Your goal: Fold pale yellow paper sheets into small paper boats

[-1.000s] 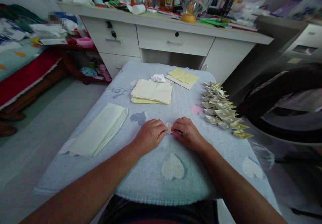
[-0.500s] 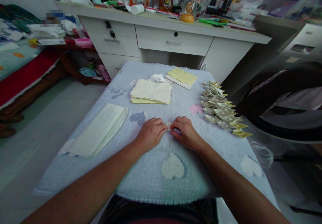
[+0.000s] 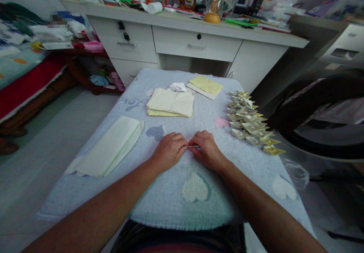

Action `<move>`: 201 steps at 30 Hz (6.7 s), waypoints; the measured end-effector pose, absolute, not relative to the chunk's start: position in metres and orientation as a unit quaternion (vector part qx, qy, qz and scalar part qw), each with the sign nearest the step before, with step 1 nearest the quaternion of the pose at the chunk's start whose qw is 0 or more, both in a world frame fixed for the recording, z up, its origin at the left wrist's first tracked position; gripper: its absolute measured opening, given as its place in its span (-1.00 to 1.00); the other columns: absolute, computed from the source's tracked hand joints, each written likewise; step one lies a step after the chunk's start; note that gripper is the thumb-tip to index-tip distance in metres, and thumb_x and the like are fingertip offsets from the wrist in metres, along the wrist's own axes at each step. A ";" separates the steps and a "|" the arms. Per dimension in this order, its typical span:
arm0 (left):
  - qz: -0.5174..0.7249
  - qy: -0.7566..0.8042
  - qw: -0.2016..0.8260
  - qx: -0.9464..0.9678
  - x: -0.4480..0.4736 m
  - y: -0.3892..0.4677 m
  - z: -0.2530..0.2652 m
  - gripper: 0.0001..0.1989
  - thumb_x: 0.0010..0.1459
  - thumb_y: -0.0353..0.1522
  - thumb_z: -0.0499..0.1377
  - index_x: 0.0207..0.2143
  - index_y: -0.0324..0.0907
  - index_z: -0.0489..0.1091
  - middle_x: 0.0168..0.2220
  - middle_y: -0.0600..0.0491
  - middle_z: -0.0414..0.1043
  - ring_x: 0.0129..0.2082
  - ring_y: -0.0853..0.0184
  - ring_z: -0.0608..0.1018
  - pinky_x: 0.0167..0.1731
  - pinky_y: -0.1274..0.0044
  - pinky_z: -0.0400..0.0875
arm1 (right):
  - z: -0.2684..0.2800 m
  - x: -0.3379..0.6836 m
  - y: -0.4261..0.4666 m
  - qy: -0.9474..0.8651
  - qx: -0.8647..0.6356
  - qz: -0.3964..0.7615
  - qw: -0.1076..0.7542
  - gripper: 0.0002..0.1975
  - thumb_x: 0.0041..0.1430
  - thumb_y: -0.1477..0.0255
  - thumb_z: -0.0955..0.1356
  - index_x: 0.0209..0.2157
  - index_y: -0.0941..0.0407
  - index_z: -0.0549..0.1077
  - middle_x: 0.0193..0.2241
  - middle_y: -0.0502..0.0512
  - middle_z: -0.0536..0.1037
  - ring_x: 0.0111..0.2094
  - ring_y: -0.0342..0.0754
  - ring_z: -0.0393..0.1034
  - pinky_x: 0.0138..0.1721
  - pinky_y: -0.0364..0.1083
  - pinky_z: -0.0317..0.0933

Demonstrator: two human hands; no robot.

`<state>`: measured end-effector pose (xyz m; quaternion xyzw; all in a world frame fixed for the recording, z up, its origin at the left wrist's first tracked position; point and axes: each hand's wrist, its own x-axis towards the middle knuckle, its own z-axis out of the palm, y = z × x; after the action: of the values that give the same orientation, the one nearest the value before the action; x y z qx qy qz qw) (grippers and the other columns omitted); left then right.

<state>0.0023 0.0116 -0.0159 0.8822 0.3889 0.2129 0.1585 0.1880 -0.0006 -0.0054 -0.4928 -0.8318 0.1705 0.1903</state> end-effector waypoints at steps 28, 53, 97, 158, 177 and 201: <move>0.213 0.479 0.148 0.839 0.006 0.013 -0.011 -0.86 0.19 -0.36 0.11 -0.40 -0.18 0.42 -0.32 0.02 0.33 -0.24 0.25 0.38 -0.21 0.40 0.28 | 0.002 0.196 0.004 -0.785 -0.572 0.190 0.147 -0.84 0.24 0.42 0.30 -0.37 0.11 0.50 -0.35 0.08 0.43 -0.24 -0.02 0.21 -0.19 -0.04 -0.02; 0.193 0.568 0.094 0.795 0.014 0.007 -0.012 -0.90 0.11 -0.29 0.20 -0.37 -0.13 0.36 -0.26 -0.01 0.33 -0.18 0.14 0.32 -0.23 0.33 0.16 | -0.001 0.188 0.006 -0.750 -0.635 0.140 0.122 -0.83 0.17 0.34 0.34 -0.45 0.11 0.47 -0.31 0.16 0.40 -0.21 0.08 0.18 -0.24 0.00 0.00; 0.311 0.461 0.415 0.720 0.002 0.013 0.000 -0.79 0.16 -0.25 0.12 -0.38 -0.21 0.42 -0.45 0.13 0.39 -0.39 0.38 0.41 -0.35 0.55 0.23 | 0.008 0.202 0.000 -0.809 -0.416 0.296 0.290 -0.77 0.22 0.23 0.30 -0.33 0.13 0.41 -0.39 0.06 0.42 -0.30 -0.03 0.25 -0.20 -0.03 0.08; 0.345 0.433 0.527 0.645 0.004 0.010 -0.005 -0.80 0.09 -0.26 0.19 -0.41 -0.21 0.30 -0.55 0.20 0.18 -0.56 0.50 0.25 -0.57 0.65 0.11 | 0.004 0.198 0.001 -0.643 -0.440 0.488 0.394 -0.76 0.15 0.26 0.35 -0.48 0.14 0.42 -0.52 -0.06 0.33 -0.43 -0.15 0.20 -0.32 -0.13 0.09; 0.369 0.399 0.582 0.605 0.006 0.011 -0.006 -0.75 0.07 -0.24 0.24 -0.43 -0.23 0.30 -0.50 0.15 0.28 -0.49 0.47 0.33 -0.45 0.60 0.22 | 0.007 0.189 -0.002 -0.769 -0.398 0.361 0.347 -0.68 0.28 0.22 0.26 -0.48 0.11 0.33 -0.50 -0.01 0.34 -0.38 -0.10 0.23 -0.24 -0.09 0.10; 0.435 0.405 0.611 0.523 0.003 0.012 0.000 -0.82 0.02 -0.29 0.27 -0.37 -0.19 0.37 -0.54 0.19 0.25 -0.55 0.49 0.28 -0.48 0.60 0.16 | 0.008 0.187 -0.002 -0.820 -0.381 0.299 0.306 -0.69 0.31 0.33 0.21 -0.51 0.10 0.31 -0.54 0.00 0.34 -0.41 -0.09 0.22 -0.27 -0.08 0.06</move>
<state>0.0029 0.0125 0.0004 0.5233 0.4050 0.4345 0.6110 0.1872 -0.0018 0.0075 -0.3809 -0.8195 0.2991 0.3063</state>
